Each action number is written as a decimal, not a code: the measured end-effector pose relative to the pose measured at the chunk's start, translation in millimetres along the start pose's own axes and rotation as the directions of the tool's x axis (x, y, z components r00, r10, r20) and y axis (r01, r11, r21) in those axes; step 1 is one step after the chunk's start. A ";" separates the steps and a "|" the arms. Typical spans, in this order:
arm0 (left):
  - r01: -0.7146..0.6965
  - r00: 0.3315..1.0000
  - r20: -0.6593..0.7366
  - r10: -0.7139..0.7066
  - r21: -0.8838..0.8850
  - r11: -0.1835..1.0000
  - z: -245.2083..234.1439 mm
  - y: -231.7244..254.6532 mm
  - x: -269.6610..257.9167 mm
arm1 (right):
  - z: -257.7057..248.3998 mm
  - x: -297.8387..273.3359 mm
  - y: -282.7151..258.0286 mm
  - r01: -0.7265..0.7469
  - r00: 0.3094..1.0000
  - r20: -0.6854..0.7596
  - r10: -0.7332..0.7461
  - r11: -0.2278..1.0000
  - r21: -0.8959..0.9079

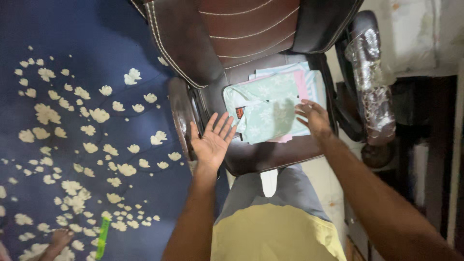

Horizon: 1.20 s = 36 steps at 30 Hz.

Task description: The person folds several shirts and places them into an open suitcase. They handle each shirt individually, folding it neatly before arranging it inside the luggage.

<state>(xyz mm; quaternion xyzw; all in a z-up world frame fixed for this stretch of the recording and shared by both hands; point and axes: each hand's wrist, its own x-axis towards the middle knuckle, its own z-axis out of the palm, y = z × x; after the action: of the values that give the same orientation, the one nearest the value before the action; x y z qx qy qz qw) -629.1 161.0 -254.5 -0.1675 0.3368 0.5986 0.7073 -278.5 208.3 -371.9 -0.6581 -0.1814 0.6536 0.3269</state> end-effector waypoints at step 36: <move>0.227 0.974 -0.035 -0.224 0.169 0.959 16.7 -59.2 43.8 | -25.4 120.5 93.6 0.633 0.747 0.117 -0.654 0.647 -0.426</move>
<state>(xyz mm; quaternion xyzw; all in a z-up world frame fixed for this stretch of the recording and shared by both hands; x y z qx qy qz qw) -565.3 190.4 -282.0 -0.1477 0.3712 0.4816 0.7800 -261.7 216.3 -525.4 -0.6218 -0.5378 0.4204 0.3840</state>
